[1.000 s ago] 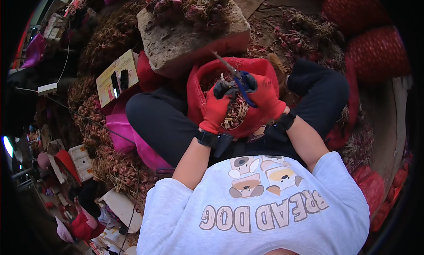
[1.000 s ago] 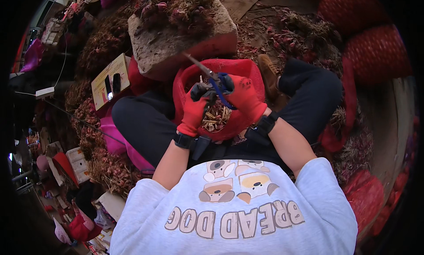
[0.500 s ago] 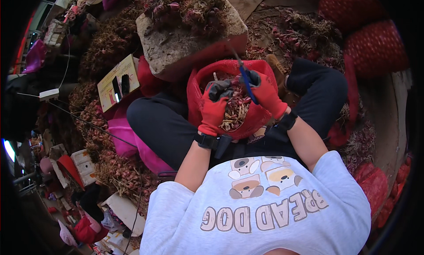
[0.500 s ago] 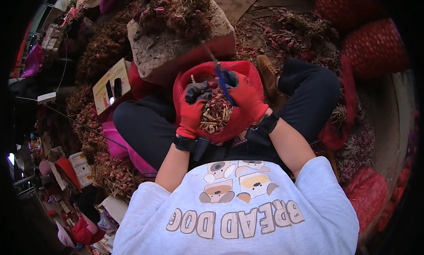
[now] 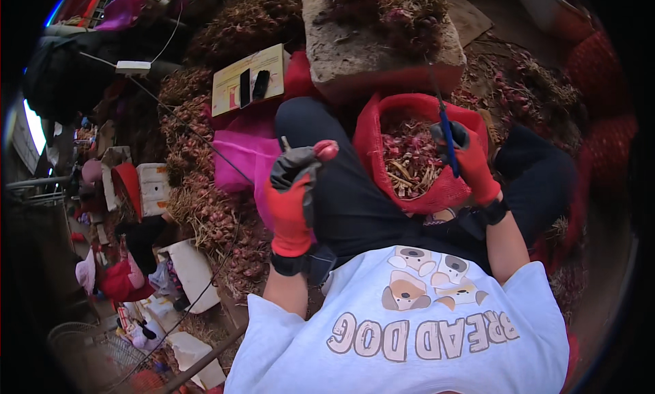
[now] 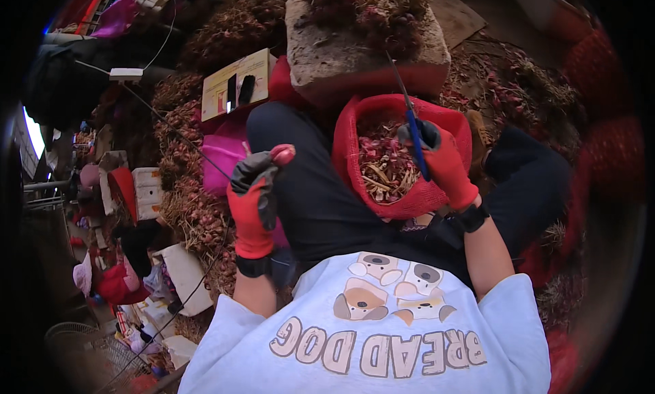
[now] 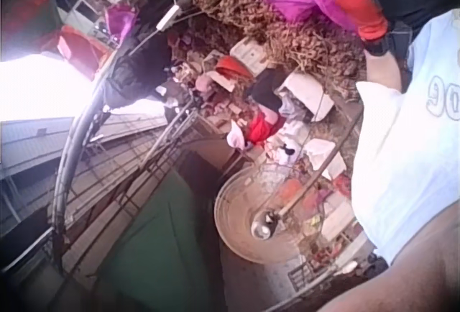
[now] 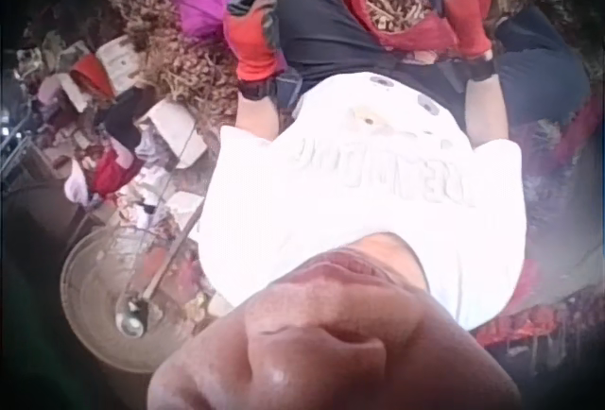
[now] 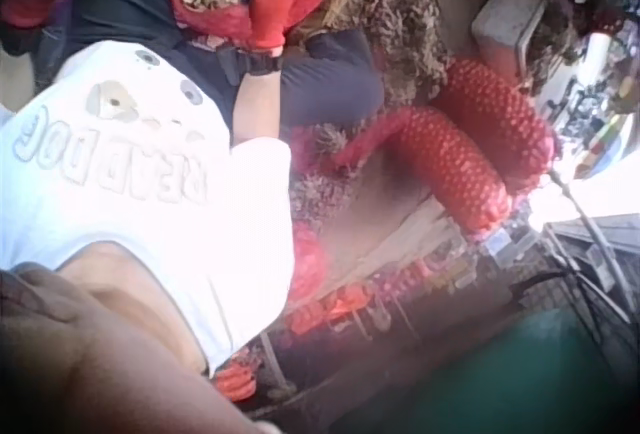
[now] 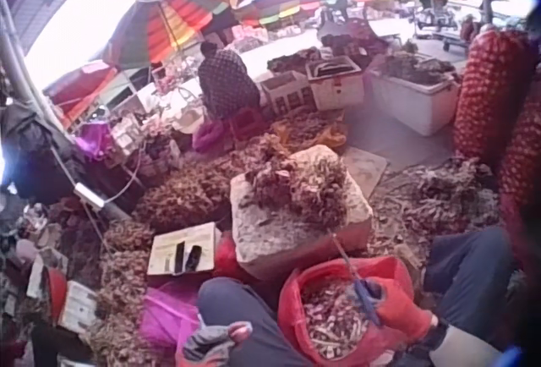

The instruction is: Trimming and cleaning shallots using scissors and placing them into a mesh bag.

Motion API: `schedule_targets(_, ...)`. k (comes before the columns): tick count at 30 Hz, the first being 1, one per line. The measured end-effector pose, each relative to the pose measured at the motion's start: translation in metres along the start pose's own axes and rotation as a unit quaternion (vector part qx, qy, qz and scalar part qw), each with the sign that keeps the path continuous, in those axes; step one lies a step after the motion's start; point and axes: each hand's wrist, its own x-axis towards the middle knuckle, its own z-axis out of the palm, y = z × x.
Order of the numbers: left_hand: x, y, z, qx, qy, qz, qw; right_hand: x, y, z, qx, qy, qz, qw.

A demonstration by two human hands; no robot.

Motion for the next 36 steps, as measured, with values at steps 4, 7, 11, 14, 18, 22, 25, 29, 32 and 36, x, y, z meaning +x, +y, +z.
schedule_targets(4, -0.001, -0.032, 0.025, -0.180, 0.001, -0.078, 0.981, -0.013, -0.022, 0.036, -0.311, 0.009, -0.269, 0.911)
schedule_targets(7, 0.005, -0.065, 0.037, -0.342, 0.000, -0.153, 0.927, -0.033, -0.029, 0.047, -0.410, 0.025, -0.236, 0.881)
schedule_targets(11, 0.011, -0.093, 0.050, -0.366, -0.044, -0.142, 0.918, -0.051, -0.020, 0.031, -0.468, 0.059, -0.178, 0.864)
schedule_targets(14, 0.013, -0.083, 0.063, -0.369, -0.022, -0.175, 0.912, -0.054, -0.021, 0.027, -0.468, 0.057, -0.158, 0.867)
schedule_targets(18, 0.009, -0.081, 0.067, -0.328, -0.044, -0.131, 0.934, -0.055, -0.014, 0.025, -0.481, 0.064, -0.169, 0.858)
schedule_targets(22, 0.011, -0.079, 0.071, -0.281, -0.035, -0.125, 0.951, -0.055, -0.013, 0.024, -0.478, 0.063, -0.159, 0.861)
schedule_targets(25, 0.009, -0.080, 0.071, -0.283, -0.054, -0.104, 0.952, -0.056, -0.017, 0.020, -0.452, 0.047, -0.116, 0.883)
schedule_targets(29, 0.007, -0.068, 0.075, -0.291, -0.087, -0.104, 0.947, -0.052, 0.006, 0.001, -0.409, 0.003, -0.052, 0.911)
schedule_targets(32, 0.007, -0.044, 0.048, -0.269, -0.063, -0.086, 0.957, -0.051, 0.000, 0.000, -0.393, 0.036, -0.032, 0.918)
schedule_targets(36, 0.004, -0.010, -0.031, -0.044, 0.003, 0.021, 0.999, -0.051, -0.007, 0.004, -0.306, 0.037, -0.038, 0.950)
